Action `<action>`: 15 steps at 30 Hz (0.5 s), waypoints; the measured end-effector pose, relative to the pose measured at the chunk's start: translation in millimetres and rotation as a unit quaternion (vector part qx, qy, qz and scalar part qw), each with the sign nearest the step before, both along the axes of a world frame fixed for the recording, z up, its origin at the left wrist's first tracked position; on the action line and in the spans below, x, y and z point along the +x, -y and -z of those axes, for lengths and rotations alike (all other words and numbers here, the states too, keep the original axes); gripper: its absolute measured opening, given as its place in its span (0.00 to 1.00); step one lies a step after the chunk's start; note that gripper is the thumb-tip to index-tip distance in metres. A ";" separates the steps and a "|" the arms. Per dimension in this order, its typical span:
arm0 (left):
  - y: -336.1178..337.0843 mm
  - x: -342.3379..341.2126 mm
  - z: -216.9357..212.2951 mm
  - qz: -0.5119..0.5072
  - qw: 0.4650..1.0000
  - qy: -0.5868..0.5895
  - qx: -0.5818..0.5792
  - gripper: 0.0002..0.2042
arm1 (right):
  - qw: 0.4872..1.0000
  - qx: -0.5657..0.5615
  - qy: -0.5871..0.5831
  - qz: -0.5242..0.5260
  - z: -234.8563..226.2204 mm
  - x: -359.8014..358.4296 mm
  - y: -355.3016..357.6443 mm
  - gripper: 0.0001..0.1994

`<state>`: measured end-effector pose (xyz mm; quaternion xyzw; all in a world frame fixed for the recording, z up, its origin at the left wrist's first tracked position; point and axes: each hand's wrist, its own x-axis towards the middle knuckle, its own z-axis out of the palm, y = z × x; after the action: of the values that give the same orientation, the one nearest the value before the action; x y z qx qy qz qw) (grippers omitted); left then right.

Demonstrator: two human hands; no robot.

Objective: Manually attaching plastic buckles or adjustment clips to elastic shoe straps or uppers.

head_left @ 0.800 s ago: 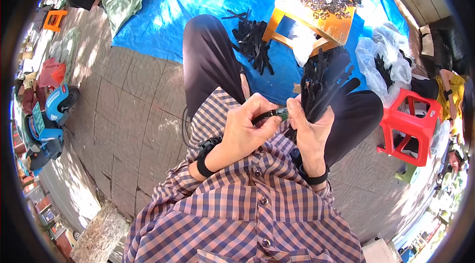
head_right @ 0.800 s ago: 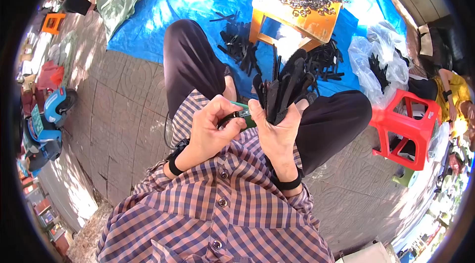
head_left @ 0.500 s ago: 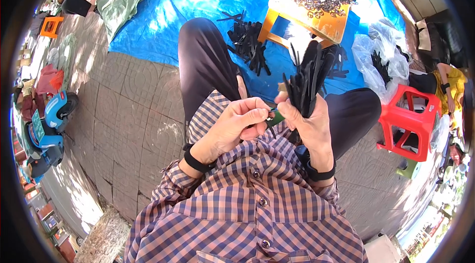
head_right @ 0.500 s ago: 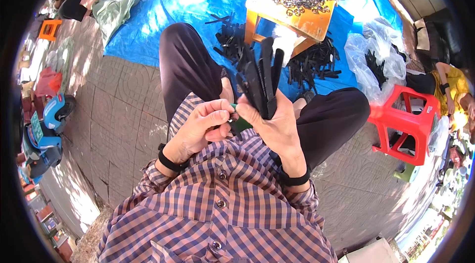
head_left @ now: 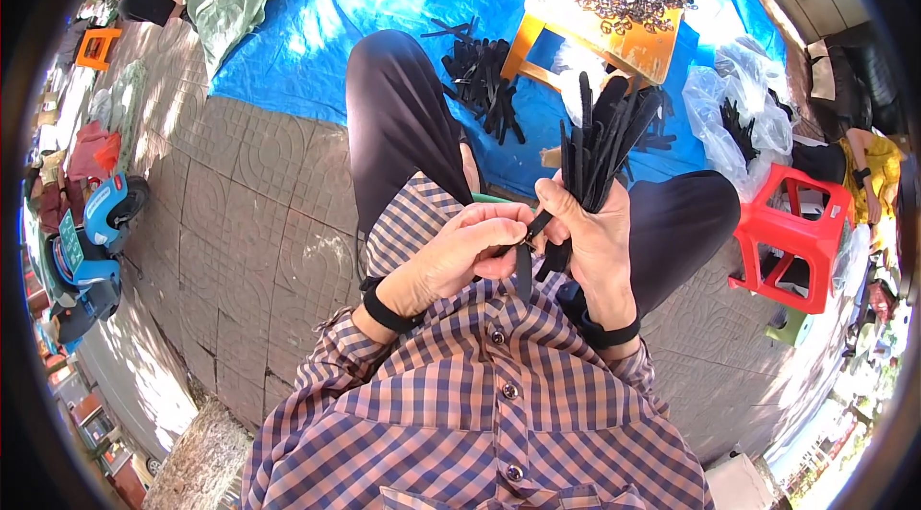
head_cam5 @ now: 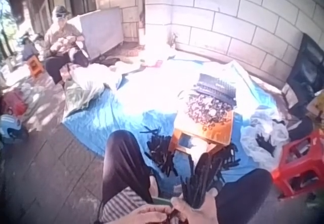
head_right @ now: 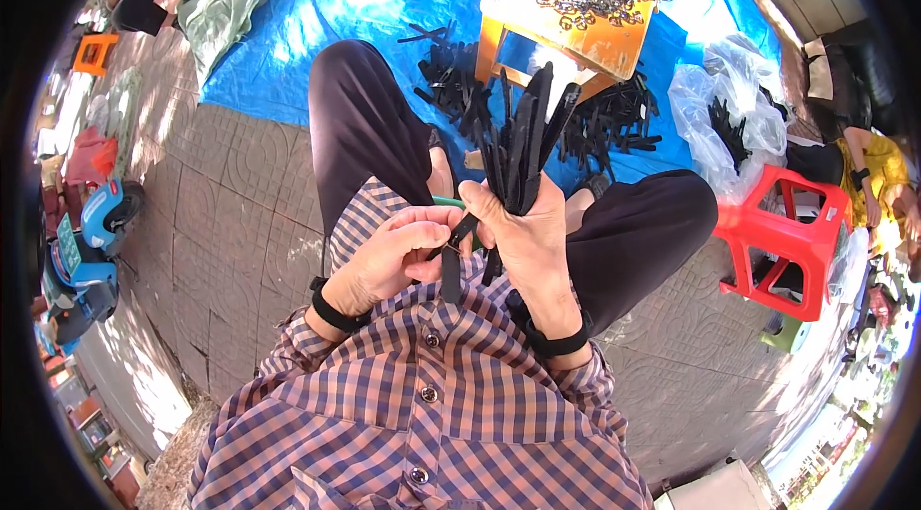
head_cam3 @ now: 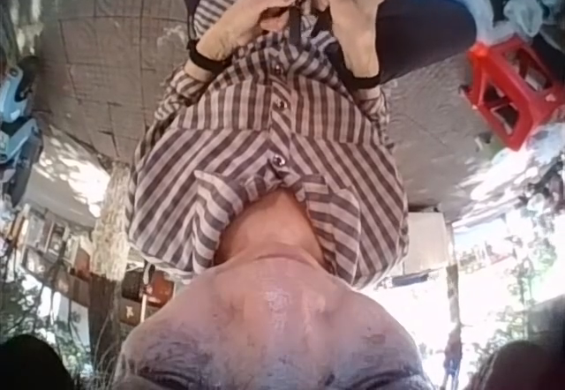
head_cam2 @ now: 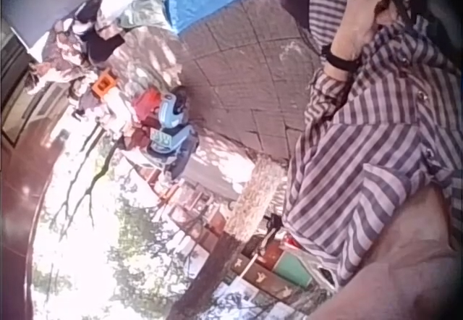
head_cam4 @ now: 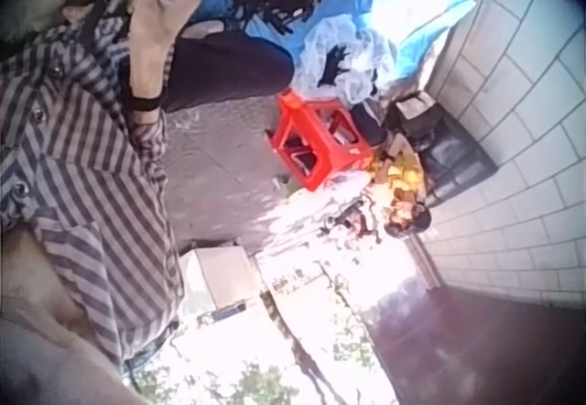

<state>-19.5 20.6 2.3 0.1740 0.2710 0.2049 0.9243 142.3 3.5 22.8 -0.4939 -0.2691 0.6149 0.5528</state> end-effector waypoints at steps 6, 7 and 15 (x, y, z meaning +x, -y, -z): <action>1.1 1.9 -1.0 -0.017 0.997 -0.008 0.075 0.09 | 0.991 0.027 0.107 -0.078 -1.1 4.1 1.9 0.13; 2.0 3.6 -3.9 -0.021 0.993 -0.051 0.108 0.10 | 0.987 0.025 0.140 -0.073 -0.4 4.4 2.0 0.14; 19.6 4.3 4.8 -0.154 0.882 -0.146 0.421 0.12 | 0.989 0.014 0.144 -0.037 -7.4 -2.8 0.4 0.14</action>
<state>-15.2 1.0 -2.4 0.5309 0.3147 0.4122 0.6703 139.4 3.1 30.2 -0.5587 -0.3727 0.5540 0.4919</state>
